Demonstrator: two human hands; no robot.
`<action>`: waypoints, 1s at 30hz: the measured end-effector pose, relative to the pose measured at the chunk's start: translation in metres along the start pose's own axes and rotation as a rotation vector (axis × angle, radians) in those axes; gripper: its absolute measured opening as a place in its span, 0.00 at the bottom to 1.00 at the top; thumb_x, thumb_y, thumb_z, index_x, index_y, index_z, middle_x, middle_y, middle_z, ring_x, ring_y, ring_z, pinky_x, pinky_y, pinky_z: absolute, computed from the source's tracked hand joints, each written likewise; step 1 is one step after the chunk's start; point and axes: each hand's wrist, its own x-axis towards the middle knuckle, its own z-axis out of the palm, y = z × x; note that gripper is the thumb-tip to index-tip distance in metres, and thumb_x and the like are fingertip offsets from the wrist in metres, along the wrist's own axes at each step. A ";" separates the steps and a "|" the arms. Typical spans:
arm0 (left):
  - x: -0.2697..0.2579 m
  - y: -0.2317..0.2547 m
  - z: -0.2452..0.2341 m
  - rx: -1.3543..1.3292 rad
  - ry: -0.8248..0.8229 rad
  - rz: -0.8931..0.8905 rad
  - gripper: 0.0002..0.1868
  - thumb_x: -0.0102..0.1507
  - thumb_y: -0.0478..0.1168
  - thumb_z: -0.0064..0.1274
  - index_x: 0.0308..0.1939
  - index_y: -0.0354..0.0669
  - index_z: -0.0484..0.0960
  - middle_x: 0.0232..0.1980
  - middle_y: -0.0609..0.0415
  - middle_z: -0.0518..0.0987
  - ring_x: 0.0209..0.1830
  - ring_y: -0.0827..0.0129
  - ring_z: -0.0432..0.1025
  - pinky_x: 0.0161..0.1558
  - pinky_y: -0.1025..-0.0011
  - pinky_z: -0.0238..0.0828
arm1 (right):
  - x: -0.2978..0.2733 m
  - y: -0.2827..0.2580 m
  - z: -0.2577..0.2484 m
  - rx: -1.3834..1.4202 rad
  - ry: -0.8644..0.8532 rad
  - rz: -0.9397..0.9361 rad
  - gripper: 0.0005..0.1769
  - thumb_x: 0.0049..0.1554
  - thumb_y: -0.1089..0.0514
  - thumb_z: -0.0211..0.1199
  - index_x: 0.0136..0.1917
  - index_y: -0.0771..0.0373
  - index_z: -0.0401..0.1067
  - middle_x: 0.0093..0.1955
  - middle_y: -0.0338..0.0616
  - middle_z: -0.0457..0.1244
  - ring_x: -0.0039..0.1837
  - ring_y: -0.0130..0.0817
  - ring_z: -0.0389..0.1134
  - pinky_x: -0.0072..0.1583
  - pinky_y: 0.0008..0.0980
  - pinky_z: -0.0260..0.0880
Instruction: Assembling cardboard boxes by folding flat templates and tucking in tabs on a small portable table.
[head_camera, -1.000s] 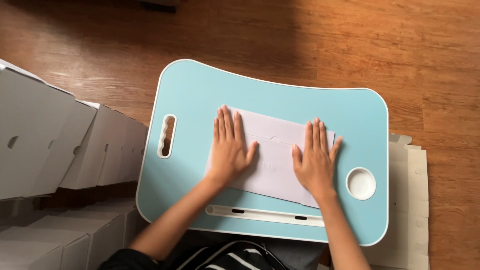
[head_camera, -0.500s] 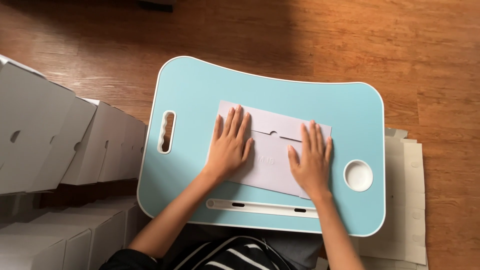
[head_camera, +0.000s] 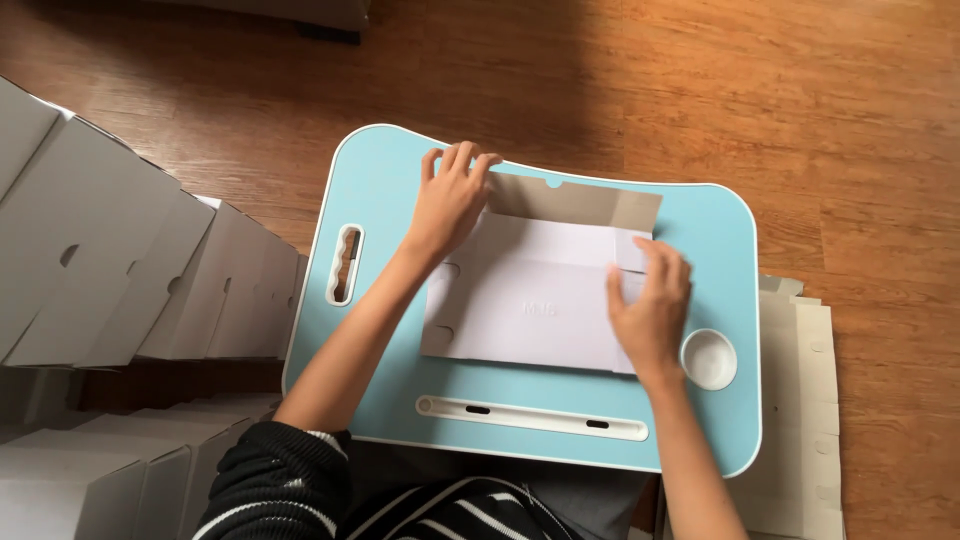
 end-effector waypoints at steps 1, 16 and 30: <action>-0.001 0.008 -0.006 0.000 0.002 -0.001 0.20 0.59 0.44 0.60 0.54 0.57 0.74 0.46 0.62 0.71 0.52 0.68 0.70 0.58 0.63 0.60 | 0.000 -0.001 0.002 -0.001 0.001 -0.002 0.27 0.57 0.54 0.68 0.68 0.59 0.69 0.63 0.47 0.60 0.64 0.50 0.64 0.60 0.49 0.63; 0.006 0.025 -0.022 -0.383 -0.458 -0.086 0.28 0.75 0.61 0.29 0.46 0.51 0.83 0.46 0.56 0.74 0.50 0.60 0.70 0.55 0.58 0.60 | 0.059 0.015 0.019 0.003 -0.661 0.155 0.43 0.60 0.22 0.52 0.76 0.51 0.60 0.74 0.45 0.51 0.77 0.47 0.45 0.72 0.63 0.41; 0.092 -0.022 -0.059 -0.764 -1.391 -0.371 0.44 0.65 0.67 0.11 0.58 0.58 0.85 0.77 0.58 0.68 0.77 0.60 0.59 0.74 0.56 0.48 | 0.093 -0.040 -0.115 0.195 -0.718 -0.107 0.09 0.59 0.48 0.67 0.42 0.54 0.76 0.32 0.29 0.65 0.33 0.28 0.61 0.53 0.29 0.59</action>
